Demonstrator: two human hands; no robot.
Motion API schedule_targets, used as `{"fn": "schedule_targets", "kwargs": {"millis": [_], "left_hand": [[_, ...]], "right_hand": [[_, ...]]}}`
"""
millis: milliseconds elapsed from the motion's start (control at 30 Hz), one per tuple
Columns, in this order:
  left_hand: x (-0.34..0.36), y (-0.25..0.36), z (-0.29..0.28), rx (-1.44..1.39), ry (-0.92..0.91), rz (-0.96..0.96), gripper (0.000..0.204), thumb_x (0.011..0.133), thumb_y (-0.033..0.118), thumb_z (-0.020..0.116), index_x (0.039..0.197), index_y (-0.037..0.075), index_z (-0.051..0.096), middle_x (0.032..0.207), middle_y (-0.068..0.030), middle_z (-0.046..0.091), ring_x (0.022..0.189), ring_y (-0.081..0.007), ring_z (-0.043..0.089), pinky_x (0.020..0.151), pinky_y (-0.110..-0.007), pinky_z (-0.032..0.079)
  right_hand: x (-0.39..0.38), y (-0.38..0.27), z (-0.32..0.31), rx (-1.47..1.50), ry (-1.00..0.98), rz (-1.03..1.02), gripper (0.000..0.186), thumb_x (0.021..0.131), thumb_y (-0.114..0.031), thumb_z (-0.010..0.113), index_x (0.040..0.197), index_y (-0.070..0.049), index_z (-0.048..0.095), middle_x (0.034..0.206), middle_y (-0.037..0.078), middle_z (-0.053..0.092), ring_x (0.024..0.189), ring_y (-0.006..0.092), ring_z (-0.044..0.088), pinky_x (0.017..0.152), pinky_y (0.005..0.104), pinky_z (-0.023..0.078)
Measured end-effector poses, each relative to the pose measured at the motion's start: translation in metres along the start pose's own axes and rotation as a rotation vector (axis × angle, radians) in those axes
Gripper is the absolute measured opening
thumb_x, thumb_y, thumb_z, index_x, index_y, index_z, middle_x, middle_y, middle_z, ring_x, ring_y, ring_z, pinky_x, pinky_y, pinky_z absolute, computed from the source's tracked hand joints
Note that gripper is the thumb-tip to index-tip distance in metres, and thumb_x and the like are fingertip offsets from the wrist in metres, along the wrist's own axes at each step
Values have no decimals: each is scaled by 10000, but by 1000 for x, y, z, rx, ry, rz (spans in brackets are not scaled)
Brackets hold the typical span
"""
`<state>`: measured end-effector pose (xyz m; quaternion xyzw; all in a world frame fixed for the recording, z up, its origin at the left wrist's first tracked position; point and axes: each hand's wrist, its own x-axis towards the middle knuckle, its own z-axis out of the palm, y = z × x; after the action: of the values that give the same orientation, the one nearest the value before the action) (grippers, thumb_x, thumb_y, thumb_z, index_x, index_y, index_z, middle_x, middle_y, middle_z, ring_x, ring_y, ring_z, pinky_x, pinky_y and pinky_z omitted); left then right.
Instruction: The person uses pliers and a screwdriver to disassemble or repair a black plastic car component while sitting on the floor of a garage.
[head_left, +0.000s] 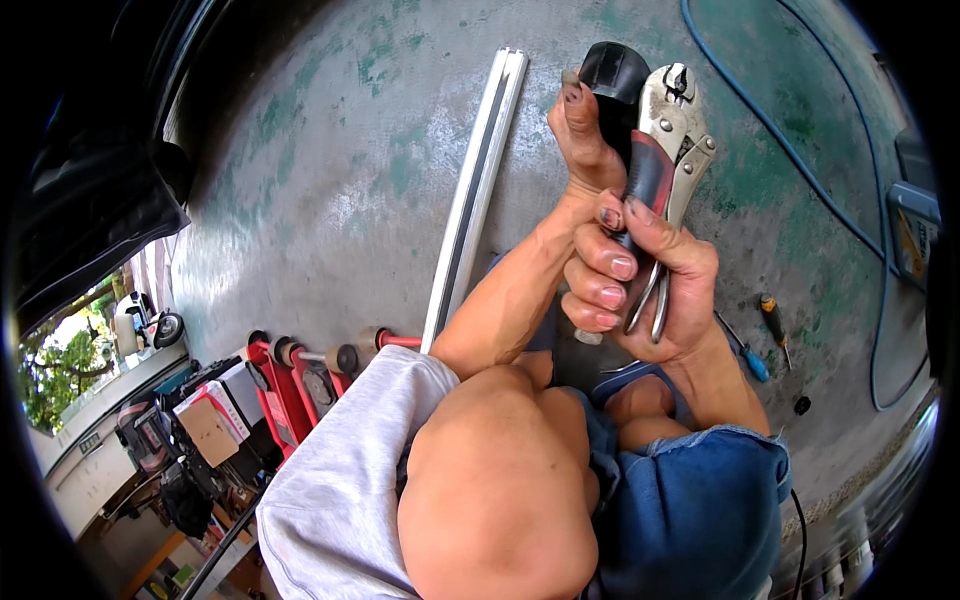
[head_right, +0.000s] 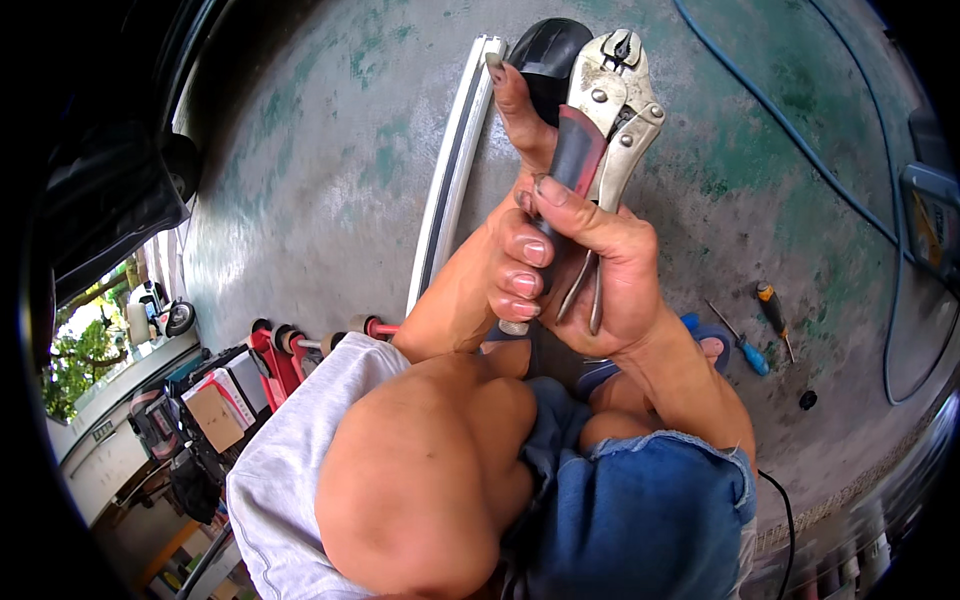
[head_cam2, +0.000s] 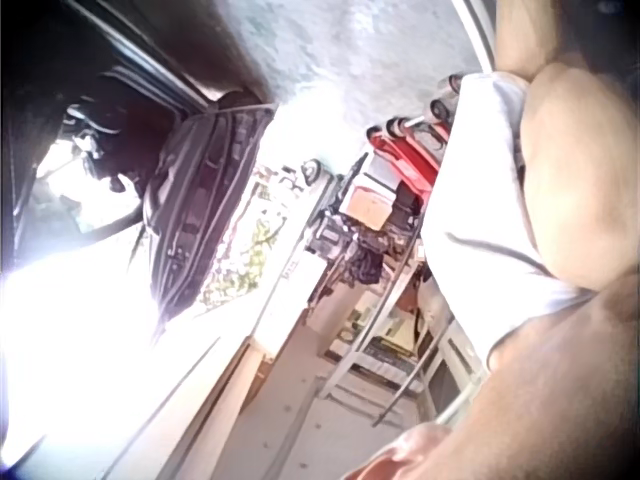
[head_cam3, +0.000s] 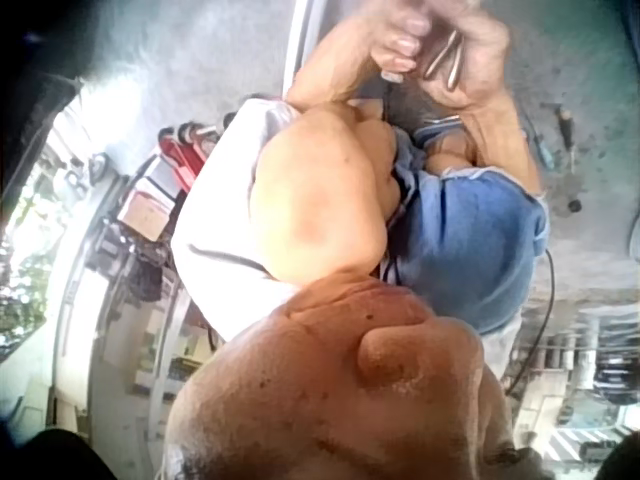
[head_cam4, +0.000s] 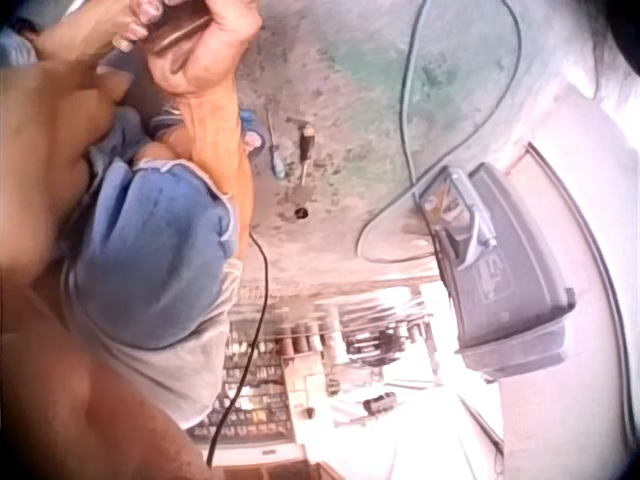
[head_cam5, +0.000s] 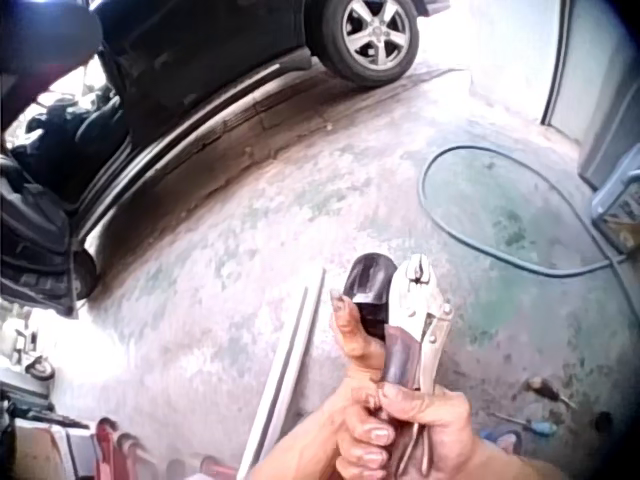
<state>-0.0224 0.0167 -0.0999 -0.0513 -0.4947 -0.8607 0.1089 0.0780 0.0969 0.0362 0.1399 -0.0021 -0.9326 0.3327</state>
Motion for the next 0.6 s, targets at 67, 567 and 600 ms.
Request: {"fn": "schedule_targets", "kwargs": {"millis": [67, 567, 600], "left_hand": [[10, 19, -8, 31, -11, 30, 808, 930, 697, 545, 1185, -68, 592, 963, -39, 640, 881, -110, 568, 778, -259, 466], [20, 12, -12, 99, -19, 159, 877, 909, 698, 576, 1226, -119, 548, 823, 0, 568, 778, -77, 476, 666, -245, 393], [21, 14, -12, 100, -36, 157, 869, 910, 689, 586, 1229, -118, 546, 794, 15, 549, 761, -72, 462, 654, -243, 381]], "right_hand": [[0, 8, 10, -75, -1, 32, 216, 1060, -319, 509, 1020, -109, 535, 759, 22, 516, 666, 177, 542, 575, 350, 446], [-15, -3, -5, -34, 21, 145, 263, 1034, -345, 544, 957, -100, 487, 714, 13, 485, 611, 167, 506, 546, 351, 444], [-15, -2, -5, -57, 38, 145, 261, 1031, -340, 546, 948, -98, 493, 709, 12, 486, 608, 170, 507, 544, 354, 443]]}}
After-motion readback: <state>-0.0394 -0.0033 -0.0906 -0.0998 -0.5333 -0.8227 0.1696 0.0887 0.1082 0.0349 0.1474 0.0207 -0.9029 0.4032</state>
